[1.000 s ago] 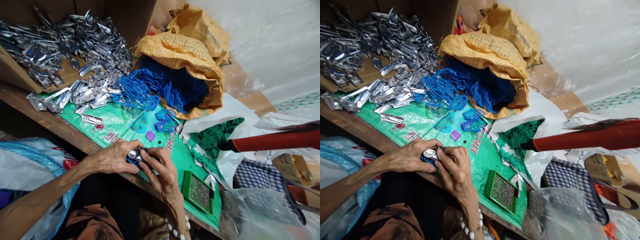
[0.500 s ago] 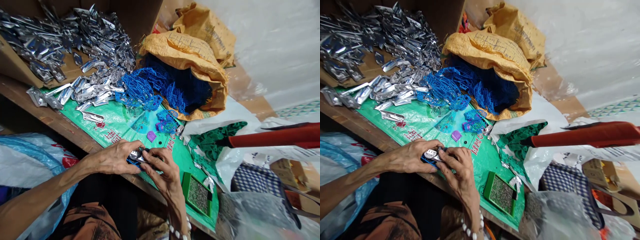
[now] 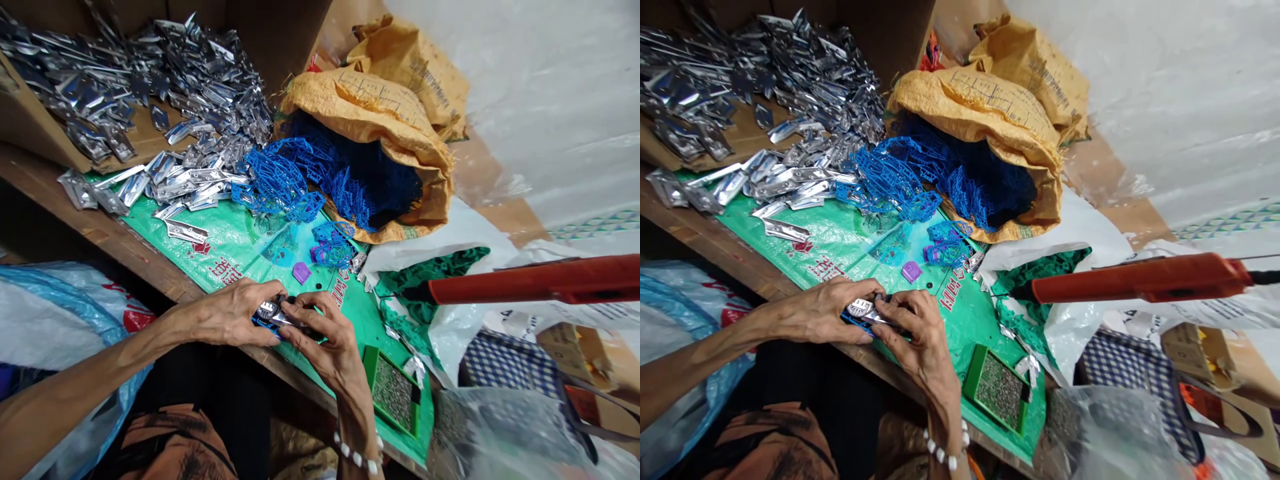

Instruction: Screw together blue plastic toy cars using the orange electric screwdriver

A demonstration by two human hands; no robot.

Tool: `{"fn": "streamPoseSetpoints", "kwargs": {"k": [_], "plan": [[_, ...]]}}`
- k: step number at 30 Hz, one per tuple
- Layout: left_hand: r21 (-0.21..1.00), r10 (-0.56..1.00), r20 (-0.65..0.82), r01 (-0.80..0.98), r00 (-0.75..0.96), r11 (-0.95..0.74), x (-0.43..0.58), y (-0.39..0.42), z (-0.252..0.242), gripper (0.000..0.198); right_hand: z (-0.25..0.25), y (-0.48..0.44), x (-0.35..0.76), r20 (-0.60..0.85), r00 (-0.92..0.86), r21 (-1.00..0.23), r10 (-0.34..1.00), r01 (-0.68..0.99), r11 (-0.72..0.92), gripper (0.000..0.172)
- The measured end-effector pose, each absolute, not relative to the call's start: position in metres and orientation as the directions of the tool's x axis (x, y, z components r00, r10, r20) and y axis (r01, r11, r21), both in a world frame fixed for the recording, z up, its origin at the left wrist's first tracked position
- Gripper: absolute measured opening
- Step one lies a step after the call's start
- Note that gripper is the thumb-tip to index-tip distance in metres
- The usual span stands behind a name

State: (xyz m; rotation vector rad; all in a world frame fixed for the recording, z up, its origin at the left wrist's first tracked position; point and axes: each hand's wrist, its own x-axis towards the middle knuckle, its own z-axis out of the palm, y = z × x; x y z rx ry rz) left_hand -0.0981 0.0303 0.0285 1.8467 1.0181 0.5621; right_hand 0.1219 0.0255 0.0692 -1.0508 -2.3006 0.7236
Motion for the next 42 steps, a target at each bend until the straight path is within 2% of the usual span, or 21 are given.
{"fn": "streamPoseSetpoints", "kwargs": {"k": [5,9,13,16,19,22,25,29,36,39,42], "plan": [[0.887,0.817,-0.001,0.378,0.577,-0.266,-0.100,0.029,0.030,0.030,0.072,0.027,0.117,0.158,-0.572,-0.666,0.805,0.540,0.514,0.028],[0.891,0.868,0.047,0.371,0.494,-0.260,-0.097,0.028,0.027,0.033,0.072,0.028,0.114,0.152,-0.560,-0.685,0.814,0.534,0.495,0.043],[0.890,0.906,0.067,0.385,0.418,-0.244,-0.091,0.026,0.027,0.031,0.066,0.021,0.116,0.251,-0.513,-0.657,0.821,0.533,0.533,0.057],[0.901,0.917,0.040,0.383,0.398,-0.205,-0.088,0.024,0.031,0.031,0.059,0.010,0.127,0.337,-0.409,-0.640,0.848,0.561,0.524,0.063],[0.912,0.929,0.010,0.378,0.369,-0.160,-0.088,0.022,0.035,0.032,0.049,-0.002,0.139,0.269,-0.286,-0.725,0.920,0.568,0.389,0.061],[0.906,0.937,0.011,0.393,0.348,-0.157,-0.090,0.021,0.038,0.041,0.036,-0.009,0.145,0.147,-0.222,-0.853,0.964,0.465,0.238,0.054],[0.893,0.930,0.069,0.393,0.361,-0.219,-0.090,0.021,0.041,0.045,0.025,-0.011,0.144,0.118,-0.191,-0.899,0.974,0.396,0.187,0.051],[0.877,0.897,0.187,0.344,0.401,-0.336,-0.091,0.022,0.043,0.027,0.022,-0.007,0.141,0.176,-0.200,-0.904,0.964,0.355,0.239,0.049],[0.843,0.853,0.171,0.375,0.494,-0.386,-0.097,0.025,0.045,0.025,0.023,-0.002,0.135,0.210,-0.242,-0.917,0.947,0.287,0.276,0.046],[0.776,0.839,0.228,0.428,0.494,-0.463,-0.101,0.022,0.044,0.028,0.019,-0.001,0.132,0.201,-0.241,-0.929,0.949,0.260,0.263,0.046],[0.660,0.787,0.338,0.466,0.517,-0.589,-0.104,0.020,0.041,0.034,0.018,0.000,0.130,0.224,-0.258,-0.930,0.940,0.233,0.286,0.048]]}}
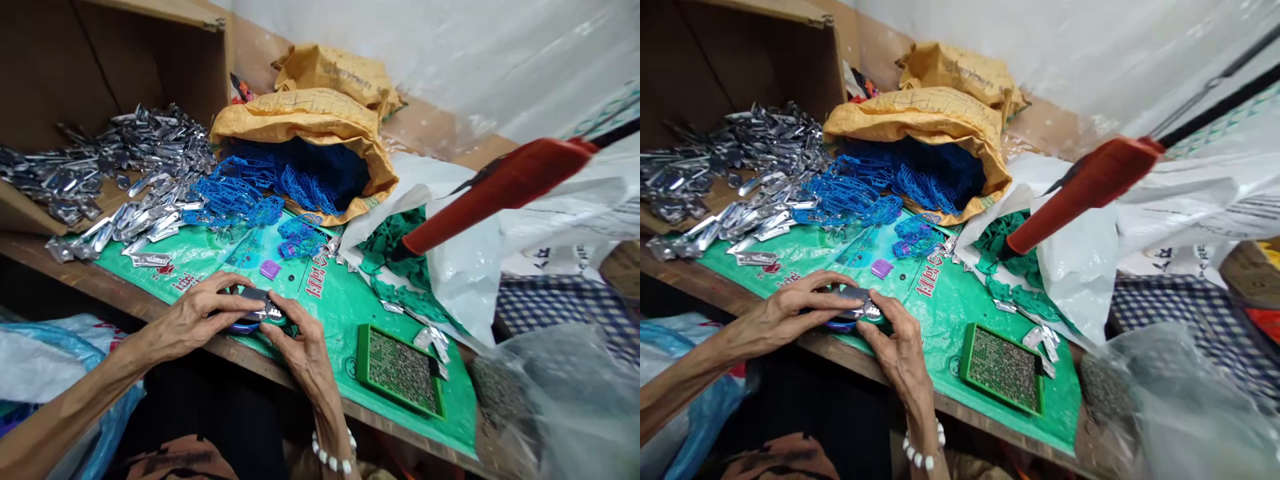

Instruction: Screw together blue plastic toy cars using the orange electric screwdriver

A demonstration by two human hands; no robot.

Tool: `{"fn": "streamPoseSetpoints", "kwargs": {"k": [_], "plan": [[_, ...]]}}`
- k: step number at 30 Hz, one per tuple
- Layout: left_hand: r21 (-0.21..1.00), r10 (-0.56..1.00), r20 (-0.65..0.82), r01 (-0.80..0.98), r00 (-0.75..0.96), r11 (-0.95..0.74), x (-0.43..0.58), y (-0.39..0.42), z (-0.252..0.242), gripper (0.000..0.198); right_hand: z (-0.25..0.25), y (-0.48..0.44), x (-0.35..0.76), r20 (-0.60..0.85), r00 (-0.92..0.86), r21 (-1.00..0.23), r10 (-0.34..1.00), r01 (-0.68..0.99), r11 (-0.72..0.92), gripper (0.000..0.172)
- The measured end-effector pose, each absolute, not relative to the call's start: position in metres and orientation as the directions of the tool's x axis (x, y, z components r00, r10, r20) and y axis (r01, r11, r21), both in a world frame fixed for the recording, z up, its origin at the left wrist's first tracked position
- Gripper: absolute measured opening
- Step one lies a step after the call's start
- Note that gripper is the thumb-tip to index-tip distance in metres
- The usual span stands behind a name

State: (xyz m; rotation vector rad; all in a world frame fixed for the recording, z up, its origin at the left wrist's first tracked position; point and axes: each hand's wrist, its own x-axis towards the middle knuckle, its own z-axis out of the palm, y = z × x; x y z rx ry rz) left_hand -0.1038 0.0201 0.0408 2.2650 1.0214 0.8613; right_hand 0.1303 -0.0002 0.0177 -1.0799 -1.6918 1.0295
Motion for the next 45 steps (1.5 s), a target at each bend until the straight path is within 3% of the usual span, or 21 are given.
{"fn": "streamPoseSetpoints", "kwargs": {"k": [6,16,21,28,36,42,45], "plan": [[0.495,0.680,0.458,0.471,0.573,-0.730,-0.108,0.021,0.028,0.040,0.019,-0.001,0.135,0.263,-0.315,-0.917,0.912,0.212,0.337,0.049],[0.529,0.707,0.374,0.488,0.600,-0.694,-0.105,0.021,0.034,0.032,0.015,-0.001,0.130,0.355,-0.256,-0.895,0.899,0.186,0.406,0.036],[0.506,0.690,0.463,0.474,0.556,-0.721,-0.102,0.024,0.030,0.029,0.012,-0.003,0.126,0.418,-0.151,-0.876,0.896,0.195,0.442,0.014],[0.427,0.624,0.622,0.463,0.473,-0.777,-0.101,0.021,0.019,0.021,0.015,-0.002,0.126,0.438,-0.136,-0.872,0.889,0.177,0.456,0.011],[0.048,0.420,0.721,0.565,0.551,-0.823,-0.093,0.014,0.033,0.017,0.016,-0.004,0.126,0.437,-0.135,-0.874,0.889,0.171,0.455,0.010],[0.208,0.469,0.738,0.498,0.485,-0.842,-0.087,0.020,0.037,0.005,0.016,-0.004,0.127,0.429,-0.144,-0.875,0.892,0.178,0.449,0.010],[0.252,0.505,0.736,0.511,0.451,-0.822,-0.090,0.019,0.035,0.015,0.017,-0.003,0.127,0.420,-0.148,-0.878,0.896,0.185,0.442,0.009]]}}
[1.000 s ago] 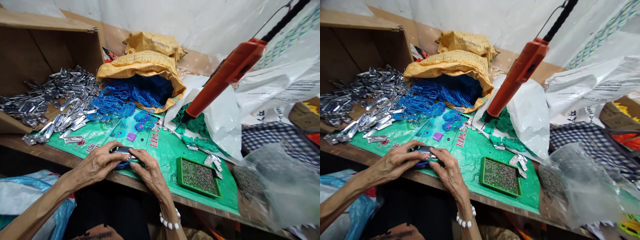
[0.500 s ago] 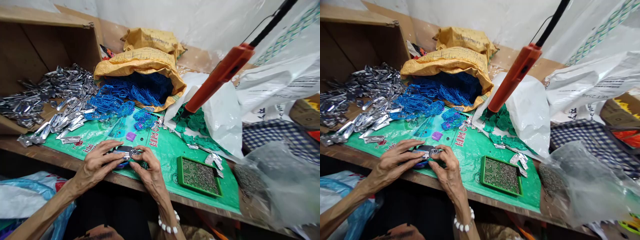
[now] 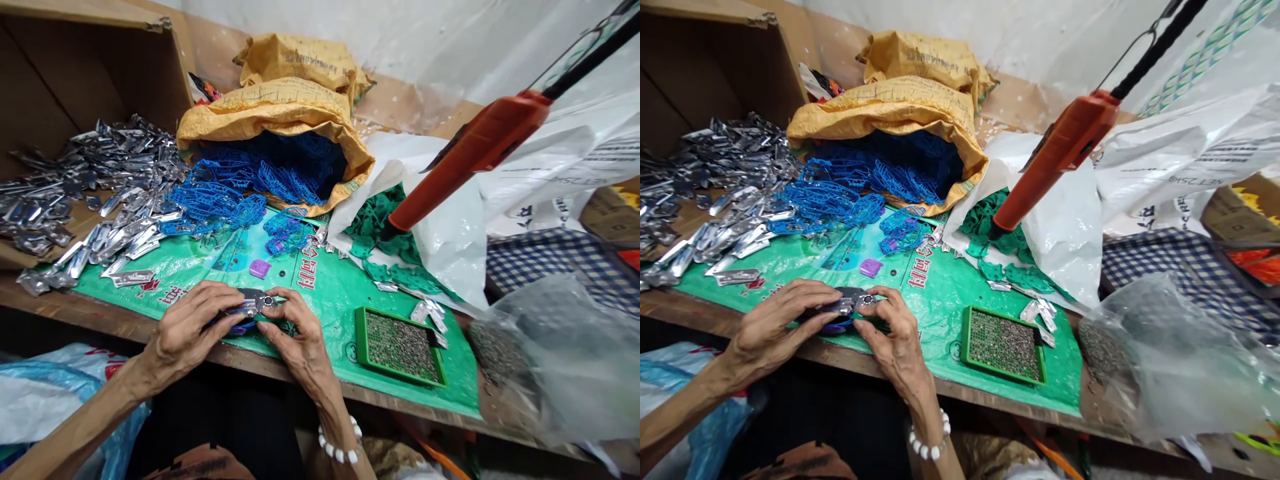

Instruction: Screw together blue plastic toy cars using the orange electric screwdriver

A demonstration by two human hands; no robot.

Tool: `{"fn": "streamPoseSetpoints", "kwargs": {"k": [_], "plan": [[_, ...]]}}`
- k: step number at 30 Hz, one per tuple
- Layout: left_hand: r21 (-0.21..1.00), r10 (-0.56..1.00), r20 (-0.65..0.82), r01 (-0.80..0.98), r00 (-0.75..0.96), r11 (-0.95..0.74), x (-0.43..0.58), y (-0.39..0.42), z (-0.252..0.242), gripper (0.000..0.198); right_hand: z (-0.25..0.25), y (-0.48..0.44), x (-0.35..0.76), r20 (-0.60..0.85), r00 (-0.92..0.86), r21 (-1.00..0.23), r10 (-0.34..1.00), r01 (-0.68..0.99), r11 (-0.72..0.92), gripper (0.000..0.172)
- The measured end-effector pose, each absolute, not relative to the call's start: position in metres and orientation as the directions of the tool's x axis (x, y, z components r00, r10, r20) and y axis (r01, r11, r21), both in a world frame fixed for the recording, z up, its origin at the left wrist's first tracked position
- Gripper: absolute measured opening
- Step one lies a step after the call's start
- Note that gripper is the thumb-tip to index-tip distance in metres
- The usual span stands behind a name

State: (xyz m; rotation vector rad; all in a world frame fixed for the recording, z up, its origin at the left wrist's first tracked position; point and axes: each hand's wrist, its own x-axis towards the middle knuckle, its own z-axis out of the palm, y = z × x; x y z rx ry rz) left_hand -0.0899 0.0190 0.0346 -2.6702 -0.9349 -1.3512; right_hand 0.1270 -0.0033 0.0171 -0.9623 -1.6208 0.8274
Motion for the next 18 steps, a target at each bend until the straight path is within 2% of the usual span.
{"fn": "streamPoseSetpoints", "kwargs": {"k": [3,5,7,12,14,18], "plan": [[0.089,0.433,0.697,0.531,0.571,-0.843,-0.092,0.015,0.032,0.030,0.018,-0.003,0.127,0.420,-0.152,-0.876,0.895,0.191,0.444,0.009],[0.003,0.378,0.666,0.504,0.643,-0.863,-0.089,0.012,0.032,0.033,0.018,-0.002,0.127,0.425,-0.156,-0.872,0.892,0.194,0.449,0.008],[0.047,0.388,0.680,0.491,0.623,-0.870,-0.084,0.011,0.036,0.030,0.018,-0.002,0.127,0.429,-0.156,-0.870,0.890,0.194,0.453,0.009],[0.259,0.504,0.704,0.479,0.501,-0.839,-0.080,0.007,0.056,0.027,0.017,-0.003,0.127,0.432,-0.150,-0.870,0.889,0.190,0.454,0.011],[0.262,0.524,0.693,0.503,0.496,-0.823,-0.085,0.007,0.062,0.027,0.018,-0.003,0.128,0.427,-0.146,-0.872,0.892,0.193,0.449,0.011],[0.174,0.471,0.659,0.490,0.587,-0.854,-0.095,0.012,0.062,0.019,0.017,-0.003,0.128,0.425,-0.147,-0.873,0.893,0.195,0.447,0.009]]}}
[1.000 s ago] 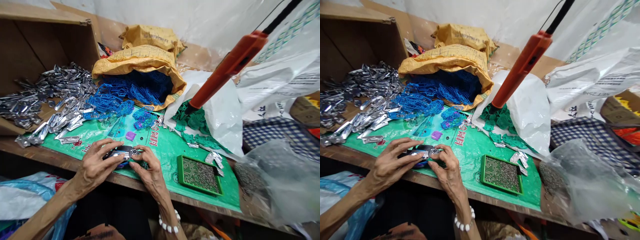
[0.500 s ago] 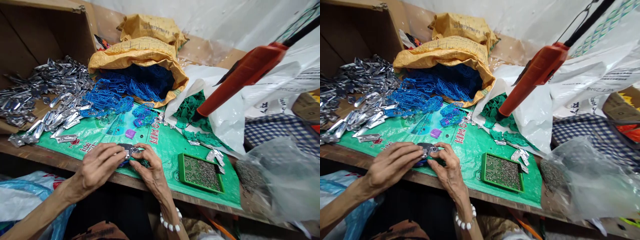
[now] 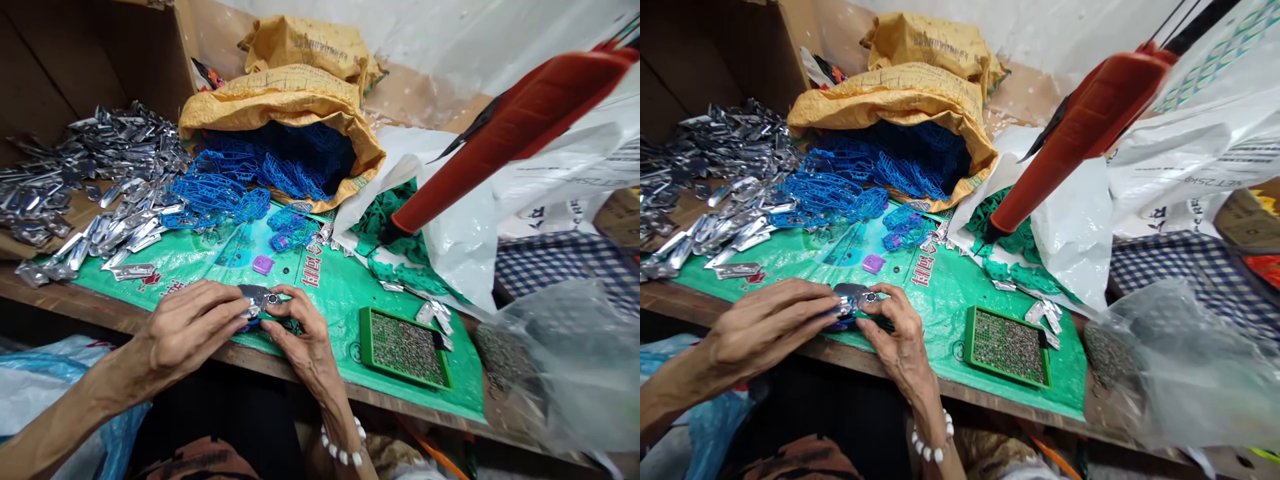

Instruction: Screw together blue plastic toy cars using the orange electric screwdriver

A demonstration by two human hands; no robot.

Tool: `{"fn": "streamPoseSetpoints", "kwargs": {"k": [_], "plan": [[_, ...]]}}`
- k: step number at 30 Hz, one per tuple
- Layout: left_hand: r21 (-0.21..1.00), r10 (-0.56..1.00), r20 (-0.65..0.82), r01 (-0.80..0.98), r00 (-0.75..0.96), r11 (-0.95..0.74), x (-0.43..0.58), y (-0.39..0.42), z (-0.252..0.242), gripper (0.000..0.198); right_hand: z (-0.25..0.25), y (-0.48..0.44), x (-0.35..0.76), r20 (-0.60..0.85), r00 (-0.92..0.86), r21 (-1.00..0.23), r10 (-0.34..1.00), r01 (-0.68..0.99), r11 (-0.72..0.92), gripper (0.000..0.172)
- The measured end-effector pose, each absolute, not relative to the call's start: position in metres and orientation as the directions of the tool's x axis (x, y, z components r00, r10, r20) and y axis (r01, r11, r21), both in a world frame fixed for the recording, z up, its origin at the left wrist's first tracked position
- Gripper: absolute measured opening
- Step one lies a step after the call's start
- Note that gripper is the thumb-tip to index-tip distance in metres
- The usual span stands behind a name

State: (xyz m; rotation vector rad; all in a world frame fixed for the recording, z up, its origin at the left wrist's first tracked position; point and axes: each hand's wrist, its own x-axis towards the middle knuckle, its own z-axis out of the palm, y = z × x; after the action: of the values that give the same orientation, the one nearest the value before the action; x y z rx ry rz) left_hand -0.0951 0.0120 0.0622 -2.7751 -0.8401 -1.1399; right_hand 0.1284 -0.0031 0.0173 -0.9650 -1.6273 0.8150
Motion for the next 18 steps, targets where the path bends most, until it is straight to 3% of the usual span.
{"fn": "streamPoseSetpoints", "kwargs": {"k": [5,13,18], "plan": [[0.061,0.381,0.615,0.440,0.690,-0.896,-0.0967,0.0177,0.0600,0.018,0.0163,-0.0028,0.1277,0.421,-0.144,-0.875,0.895,0.197,0.443,0.010],[0.074,0.406,0.588,0.453,0.700,-0.888,-0.0936,0.0142,0.0683,0.025,0.0183,-0.0033,0.1278,0.430,-0.144,-0.872,0.891,0.190,0.452,0.011],[-0.005,0.386,0.537,0.460,0.751,-0.888,-0.0979,0.0149,0.0642,0.025,0.0188,-0.0040,0.1279,0.424,-0.144,-0.875,0.894,0.187,0.446,0.010]]}}
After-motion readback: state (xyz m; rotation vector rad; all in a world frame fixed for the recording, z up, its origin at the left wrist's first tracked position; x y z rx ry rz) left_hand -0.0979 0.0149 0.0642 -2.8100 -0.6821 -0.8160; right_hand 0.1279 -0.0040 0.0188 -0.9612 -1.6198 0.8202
